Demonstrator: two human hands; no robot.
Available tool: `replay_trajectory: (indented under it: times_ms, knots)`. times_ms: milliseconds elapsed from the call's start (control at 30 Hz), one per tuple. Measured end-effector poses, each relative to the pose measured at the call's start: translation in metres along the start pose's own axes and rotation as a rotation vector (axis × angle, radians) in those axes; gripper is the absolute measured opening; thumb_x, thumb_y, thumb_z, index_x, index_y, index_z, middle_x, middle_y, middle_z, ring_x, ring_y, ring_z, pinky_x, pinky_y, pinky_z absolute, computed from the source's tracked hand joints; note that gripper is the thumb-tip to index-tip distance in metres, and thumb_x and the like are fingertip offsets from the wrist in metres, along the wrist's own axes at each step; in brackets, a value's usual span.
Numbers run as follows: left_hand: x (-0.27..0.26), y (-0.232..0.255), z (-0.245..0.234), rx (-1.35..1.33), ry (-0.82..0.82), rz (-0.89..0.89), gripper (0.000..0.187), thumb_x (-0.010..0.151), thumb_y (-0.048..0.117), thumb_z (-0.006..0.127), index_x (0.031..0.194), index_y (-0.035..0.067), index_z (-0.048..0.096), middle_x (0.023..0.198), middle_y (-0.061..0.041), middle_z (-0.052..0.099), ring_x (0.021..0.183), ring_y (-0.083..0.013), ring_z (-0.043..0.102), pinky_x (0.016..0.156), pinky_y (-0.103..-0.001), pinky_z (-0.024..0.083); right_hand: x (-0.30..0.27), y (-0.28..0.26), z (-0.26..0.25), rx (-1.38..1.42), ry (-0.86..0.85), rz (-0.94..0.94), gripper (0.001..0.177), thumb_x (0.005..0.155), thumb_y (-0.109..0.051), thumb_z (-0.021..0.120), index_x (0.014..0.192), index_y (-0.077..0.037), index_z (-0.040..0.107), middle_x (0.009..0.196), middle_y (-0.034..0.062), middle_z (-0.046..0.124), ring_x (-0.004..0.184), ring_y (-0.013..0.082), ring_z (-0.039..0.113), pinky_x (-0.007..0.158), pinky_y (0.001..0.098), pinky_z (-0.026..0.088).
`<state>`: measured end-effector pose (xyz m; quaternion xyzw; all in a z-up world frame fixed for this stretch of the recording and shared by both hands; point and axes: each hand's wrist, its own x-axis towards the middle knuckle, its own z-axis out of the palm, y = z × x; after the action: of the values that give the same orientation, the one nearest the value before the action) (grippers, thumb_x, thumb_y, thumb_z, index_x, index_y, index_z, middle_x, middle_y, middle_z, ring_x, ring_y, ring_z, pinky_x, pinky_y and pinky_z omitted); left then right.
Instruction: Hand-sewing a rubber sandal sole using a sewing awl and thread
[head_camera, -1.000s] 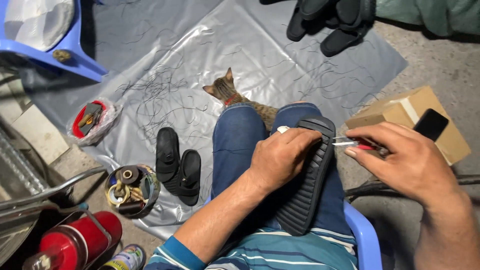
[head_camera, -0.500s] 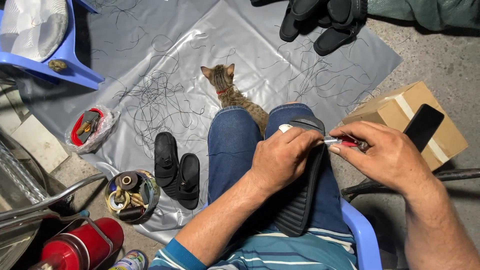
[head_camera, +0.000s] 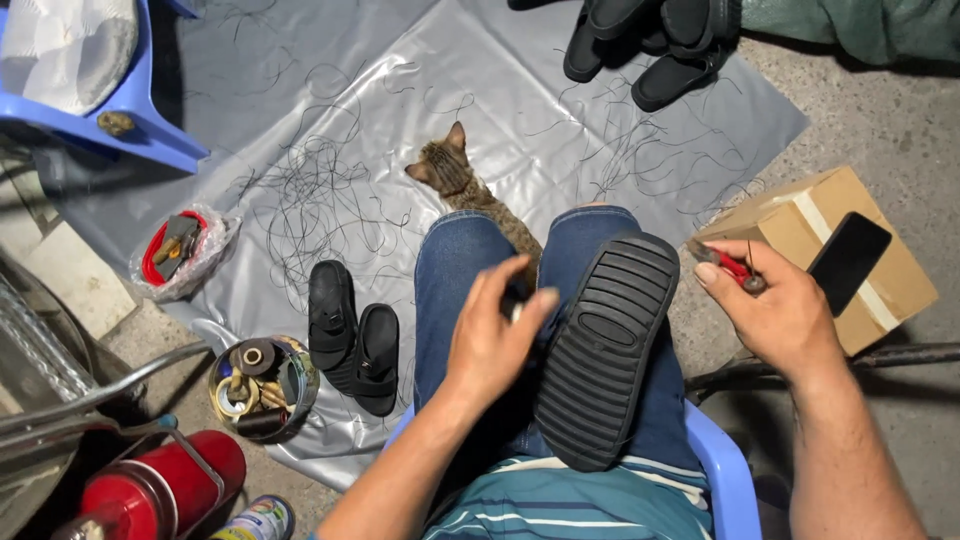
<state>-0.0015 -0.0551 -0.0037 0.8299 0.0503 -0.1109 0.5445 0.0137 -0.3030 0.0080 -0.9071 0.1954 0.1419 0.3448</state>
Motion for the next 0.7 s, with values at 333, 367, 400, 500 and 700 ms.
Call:
replay_trajectory:
  times_ms: [333, 367, 400, 500, 700]
  knots:
    - [-0.044, 0.009, 0.021, 0.188, -0.156, 0.09, 0.055, 0.064, 0.051, 0.069, 0.103, 0.015, 0.056, 0.096, 0.0, 0.062, 0.085, -0.0173, 0.062, 0.067, -0.035, 0.048, 0.034, 0.058, 0.031, 1.049, -0.299, -0.039, 0.021, 0.086, -0.03, 0.056, 0.093, -0.014, 0.045, 0.058, -0.0035, 0.033, 0.043, 0.0031, 0.036, 0.03, 0.0149, 0.028]
    - [-0.04, 0.013, 0.02, 0.178, -0.146, 0.107, 0.055, 0.064, 0.051, 0.069, 0.103, 0.015, 0.056, 0.096, 0.0, 0.062, 0.085, -0.0173, 0.062, 0.067, -0.035, 0.048, 0.035, 0.053, 0.029, 1.039, -0.291, -0.059, 0.021, 0.086, -0.03, 0.056, 0.093, -0.014, 0.045, 0.058, -0.0035, 0.033, 0.043, 0.0031, 0.036, 0.03, 0.0149, 0.028]
    - [-0.04, 0.017, 0.019, 0.203, -0.156, 0.144, 0.05, 0.066, 0.048, 0.07, 0.101, 0.015, 0.056, 0.094, 0.0, 0.06, 0.085, -0.0182, 0.061, 0.063, -0.038, 0.048, 0.029, 0.051, 0.029, 1.023, -0.264, -0.044, 0.013, 0.085, -0.016, 0.05, 0.098, -0.013, 0.049, 0.063, -0.0027, 0.039, 0.043, 0.0035, 0.036, 0.031, 0.0151, 0.031]
    - [-0.04, 0.02, 0.019, 0.262, -0.144, 0.263, 0.044, 0.07, 0.046, 0.068, 0.098, 0.014, 0.055, 0.092, 0.0, 0.058, 0.083, -0.02, 0.06, 0.055, -0.041, 0.048, 0.017, 0.041, 0.026, 1.023, -0.195, -0.01, 0.025, 0.085, -0.003, 0.044, 0.106, -0.012, 0.053, 0.065, -0.0026, 0.043, 0.043, 0.0042, 0.036, 0.033, 0.0154, 0.032]
    - [-0.055, 0.023, 0.009, 0.283, -0.043, 0.44, 0.041, 0.075, 0.046, 0.066, 0.099, 0.014, 0.056, 0.089, -0.001, 0.059, 0.076, -0.0199, 0.062, 0.047, -0.038, 0.048, -0.003, 0.03, 0.01, 1.07, -0.177, -0.006, 0.008, 0.086, -0.011, 0.048, 0.09, -0.015, 0.054, 0.056, -0.0028, 0.036, 0.042, 0.0059, 0.031, 0.035, 0.0175, 0.026]
